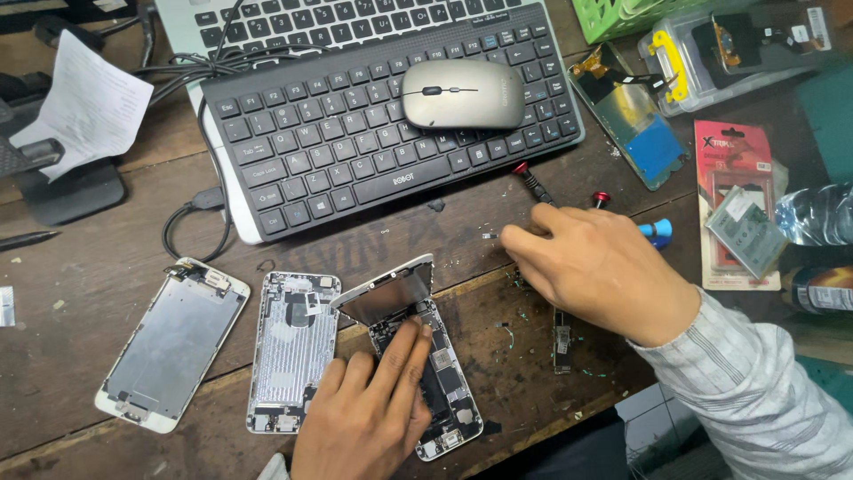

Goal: The person uses a blue-handled screwdriver to remove screws from the internal frame of a disassembled smartphone. The screen is propped open while the person works on the motherboard area. The person then closes the screen and sets the phone down.

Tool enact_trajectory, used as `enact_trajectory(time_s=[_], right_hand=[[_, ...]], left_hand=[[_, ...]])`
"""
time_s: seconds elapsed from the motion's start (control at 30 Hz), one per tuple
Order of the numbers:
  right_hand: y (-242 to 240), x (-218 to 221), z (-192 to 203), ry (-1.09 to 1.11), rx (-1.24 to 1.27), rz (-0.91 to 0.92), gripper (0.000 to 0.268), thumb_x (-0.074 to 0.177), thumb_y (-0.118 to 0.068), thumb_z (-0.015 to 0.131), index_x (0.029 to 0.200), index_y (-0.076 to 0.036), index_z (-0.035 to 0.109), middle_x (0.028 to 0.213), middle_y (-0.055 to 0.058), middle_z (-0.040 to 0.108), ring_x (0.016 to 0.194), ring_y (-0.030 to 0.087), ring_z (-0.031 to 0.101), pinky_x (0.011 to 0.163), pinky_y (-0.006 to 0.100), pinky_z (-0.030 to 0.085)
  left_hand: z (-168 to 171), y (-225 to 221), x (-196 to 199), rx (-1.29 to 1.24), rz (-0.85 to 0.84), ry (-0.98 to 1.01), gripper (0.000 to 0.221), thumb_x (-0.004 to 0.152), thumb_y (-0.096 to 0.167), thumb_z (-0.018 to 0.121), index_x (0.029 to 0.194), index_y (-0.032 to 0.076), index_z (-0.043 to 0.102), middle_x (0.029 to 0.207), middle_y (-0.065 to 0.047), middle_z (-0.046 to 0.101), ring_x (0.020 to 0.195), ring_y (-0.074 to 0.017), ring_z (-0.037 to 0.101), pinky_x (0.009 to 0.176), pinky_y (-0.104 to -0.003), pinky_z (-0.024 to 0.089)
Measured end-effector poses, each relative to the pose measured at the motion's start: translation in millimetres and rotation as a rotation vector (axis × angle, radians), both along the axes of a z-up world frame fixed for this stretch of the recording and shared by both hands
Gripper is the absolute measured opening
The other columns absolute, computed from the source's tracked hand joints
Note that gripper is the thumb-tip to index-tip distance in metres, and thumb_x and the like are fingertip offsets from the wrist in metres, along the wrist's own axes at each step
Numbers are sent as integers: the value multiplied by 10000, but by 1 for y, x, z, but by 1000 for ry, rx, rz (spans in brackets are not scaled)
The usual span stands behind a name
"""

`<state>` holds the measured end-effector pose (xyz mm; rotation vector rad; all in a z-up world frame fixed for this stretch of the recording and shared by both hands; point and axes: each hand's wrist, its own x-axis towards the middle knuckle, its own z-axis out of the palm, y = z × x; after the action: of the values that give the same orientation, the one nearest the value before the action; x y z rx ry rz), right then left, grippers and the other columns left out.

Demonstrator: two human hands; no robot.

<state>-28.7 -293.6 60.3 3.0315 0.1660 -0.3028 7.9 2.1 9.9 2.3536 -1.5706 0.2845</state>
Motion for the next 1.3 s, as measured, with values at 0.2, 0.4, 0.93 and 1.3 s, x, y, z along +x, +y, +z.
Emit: enact_trajectory(time_s=[0.2, 0.4, 0.93, 1.3], right_hand=[[5, 10, -5, 9, -144, 66, 119, 970, -360, 619, 1053, -308, 551, 773, 32, 601, 503, 335, 664, 353, 463, 445], [4, 5, 4, 3, -48, -127, 228, 1026, -372, 561, 1025, -160, 478, 785, 73, 678, 600, 447, 651, 383, 567, 424], [20, -17, -9, -153, 380, 117, 456, 899, -86, 627, 1352, -128, 663, 737, 22, 548, 659, 276, 595, 785, 416, 544], [15, -14, -25, -295, 178, 139, 611, 780, -40, 662, 1381, -148, 680, 685, 4, 541, 583, 254, 546, 573, 403, 481]], left_hand=[[0, -2, -1, -21, 14, 4, 516, 921, 294, 536, 1366, 54, 640, 1412, -97, 625, 720, -246, 506, 617, -375, 397], [1, -1, -1, -28, 12, 20, 505, 932, 292, 543, 1366, 54, 641, 1433, -107, 615, 736, -255, 511, 634, -380, 406], [6, -3, 1, -40, 12, 44, 480, 919, 249, 522, 1335, 57, 665, 1399, -92, 636, 690, -222, 499, 589, -357, 394], [8, -3, 2, -40, 9, 53, 475, 906, 246, 542, 1320, 56, 678, 1408, -89, 636, 699, -220, 506, 599, -355, 403]])
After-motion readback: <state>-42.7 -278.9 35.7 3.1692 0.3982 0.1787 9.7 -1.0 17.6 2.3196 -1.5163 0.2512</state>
